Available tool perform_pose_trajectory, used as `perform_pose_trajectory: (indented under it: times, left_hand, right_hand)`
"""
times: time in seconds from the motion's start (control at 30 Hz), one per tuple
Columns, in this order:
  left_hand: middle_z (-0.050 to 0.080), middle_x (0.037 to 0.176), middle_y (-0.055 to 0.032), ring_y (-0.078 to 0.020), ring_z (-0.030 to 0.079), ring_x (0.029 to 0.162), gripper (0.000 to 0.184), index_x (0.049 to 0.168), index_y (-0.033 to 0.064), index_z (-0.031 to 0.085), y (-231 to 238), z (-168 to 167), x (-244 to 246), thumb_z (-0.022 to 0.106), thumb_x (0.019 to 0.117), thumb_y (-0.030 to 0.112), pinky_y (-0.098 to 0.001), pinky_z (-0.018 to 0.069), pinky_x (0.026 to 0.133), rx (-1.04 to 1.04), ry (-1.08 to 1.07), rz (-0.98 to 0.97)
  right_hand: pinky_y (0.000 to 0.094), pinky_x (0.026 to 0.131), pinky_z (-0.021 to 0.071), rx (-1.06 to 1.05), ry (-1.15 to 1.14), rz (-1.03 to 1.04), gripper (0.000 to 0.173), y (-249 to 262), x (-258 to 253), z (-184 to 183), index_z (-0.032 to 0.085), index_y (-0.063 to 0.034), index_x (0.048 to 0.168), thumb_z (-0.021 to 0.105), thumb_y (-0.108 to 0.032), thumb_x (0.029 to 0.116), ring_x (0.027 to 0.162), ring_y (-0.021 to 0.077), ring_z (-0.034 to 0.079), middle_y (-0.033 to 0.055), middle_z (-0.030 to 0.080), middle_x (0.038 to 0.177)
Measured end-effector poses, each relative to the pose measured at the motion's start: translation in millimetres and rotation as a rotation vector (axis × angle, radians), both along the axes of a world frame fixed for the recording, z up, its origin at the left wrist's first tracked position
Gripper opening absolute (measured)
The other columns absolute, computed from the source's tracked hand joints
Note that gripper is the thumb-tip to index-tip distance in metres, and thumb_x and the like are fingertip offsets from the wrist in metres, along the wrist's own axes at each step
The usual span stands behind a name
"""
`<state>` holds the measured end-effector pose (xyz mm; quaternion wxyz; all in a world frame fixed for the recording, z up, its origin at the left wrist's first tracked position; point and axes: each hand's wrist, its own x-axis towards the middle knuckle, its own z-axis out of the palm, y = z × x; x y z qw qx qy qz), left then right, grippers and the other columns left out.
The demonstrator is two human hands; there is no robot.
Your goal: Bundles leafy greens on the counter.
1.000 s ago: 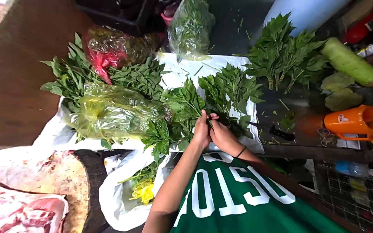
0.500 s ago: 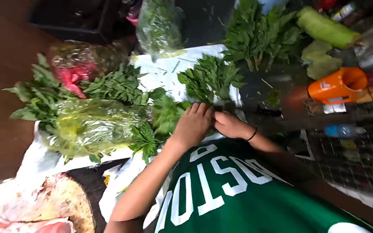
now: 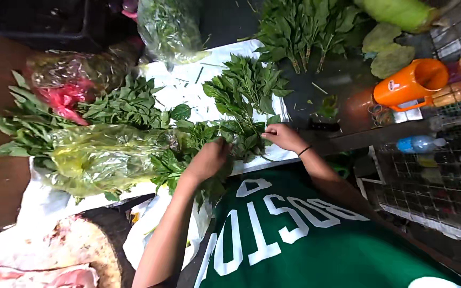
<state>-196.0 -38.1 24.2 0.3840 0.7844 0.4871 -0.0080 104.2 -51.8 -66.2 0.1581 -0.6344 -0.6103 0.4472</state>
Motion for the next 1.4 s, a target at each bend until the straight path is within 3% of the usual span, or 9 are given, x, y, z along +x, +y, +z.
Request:
perform_pose_trajectory:
  times: [0.17,0.3,0.47,0.57,0.73,0.87,1.03,1.27,1.4]
  left_hand:
    - [0.066,0.089,-0.0152,-0.0263,0.065,0.077,0.042,0.123,0.0008,0.06,-3,27,-36,0.044,0.1107,0.038,-0.0504,0.0555,0.074,0.111,-0.169,0.32]
    - [0.057,0.077,-0.0052,-0.0138,0.055,0.062,0.034,0.112,0.0061,0.059,-14,33,-58,0.044,0.1106,0.037,-0.0339,0.0486,0.058,0.207,-0.329,0.495]
    - [0.059,0.078,-0.0039,-0.0104,0.056,0.063,0.032,0.112,0.0049,0.059,-25,36,-97,0.044,0.1109,0.033,-0.03,0.0499,0.06,0.265,-0.383,0.623]
    - [0.057,0.078,-0.0007,-0.0084,0.055,0.064,0.031,0.111,0.006,0.06,-14,43,-111,0.046,0.1097,0.034,-0.0288,0.0505,0.062,0.299,-0.444,0.647]
    - [0.057,0.084,0.0033,-0.0048,0.057,0.072,0.025,0.112,0.007,0.057,22,72,-99,0.047,0.1087,0.03,-0.0265,0.0525,0.069,0.347,-0.641,0.501]
    - [0.056,0.08,0.0035,-0.007,0.056,0.07,0.027,0.11,0.0052,0.056,51,90,-57,0.038,0.1108,0.025,-0.0292,0.0518,0.068,0.337,-0.763,0.316]
    - [0.053,0.079,0.0004,-0.0096,0.054,0.069,0.028,0.107,0.0033,0.054,68,83,11,0.035,0.112,0.023,-0.029,0.0491,0.067,0.237,-0.883,0.139]
    - [0.066,0.1,-0.0036,-0.0089,0.065,0.092,0.031,0.124,0.0021,0.056,66,56,59,0.037,0.1128,0.025,-0.0301,0.0562,0.086,0.14,-0.798,-0.007]
    - [0.066,0.097,0.0006,-0.0034,0.064,0.086,0.03,0.126,0.0041,0.055,58,56,84,0.038,0.1124,0.024,-0.025,0.0563,0.082,0.121,-0.674,-0.13]
  right_hand:
    - [0.0592,0.093,0.0543,0.047,-0.214,0.15,0.027,48,-57,-38,0.073,-0.0005,0.104,0.064,-0.026,0.1007,0.1,0.0364,0.07,0.0199,0.073,0.102]
    - [0.0652,0.087,0.054,-0.053,-0.371,0.221,0.028,59,-81,-39,0.07,-0.0007,0.104,0.064,-0.027,0.0988,0.106,0.0416,0.068,0.0233,0.07,0.108]
    - [0.0625,0.08,0.0559,0.244,-0.176,0.065,0.023,37,-52,9,0.07,-0.0045,0.106,0.061,-0.025,0.1021,0.088,0.0366,0.07,0.0186,0.071,0.097]
    - [0.0516,0.078,0.0592,0.57,-0.133,-0.033,0.025,37,-39,63,0.071,-0.0031,0.107,0.062,-0.025,0.1018,0.083,0.0284,0.071,0.0156,0.071,0.094]
    - [0.0306,0.071,0.0588,0.991,0.094,-0.094,0.023,66,-41,142,0.071,0.0033,0.101,0.066,-0.019,0.0988,0.076,0.0127,0.068,0.0113,0.071,0.088]
    - [0.0298,0.069,0.0619,0.91,0.245,0.067,0.018,71,-59,174,0.071,0.0,0.101,0.065,-0.017,0.0989,0.075,0.0101,0.069,0.0069,0.071,0.091]
    - [0.0318,0.07,0.0652,0.78,0.404,0.119,0.015,57,-90,171,0.07,0.0007,0.108,0.066,-0.007,0.0963,0.075,0.0119,0.072,0.0076,0.072,0.096]
    - [0.0336,0.065,0.0654,0.826,0.561,-0.173,0.012,37,-69,153,0.066,0.005,0.107,0.064,-0.002,0.0971,0.069,0.0157,0.072,0.01,0.071,0.087]
    - [0.0339,0.065,0.0641,0.839,0.575,-0.319,0.013,23,-43,142,0.066,0.0059,0.108,0.063,-0.002,0.0975,0.07,0.0163,0.071,0.0113,0.071,0.086]
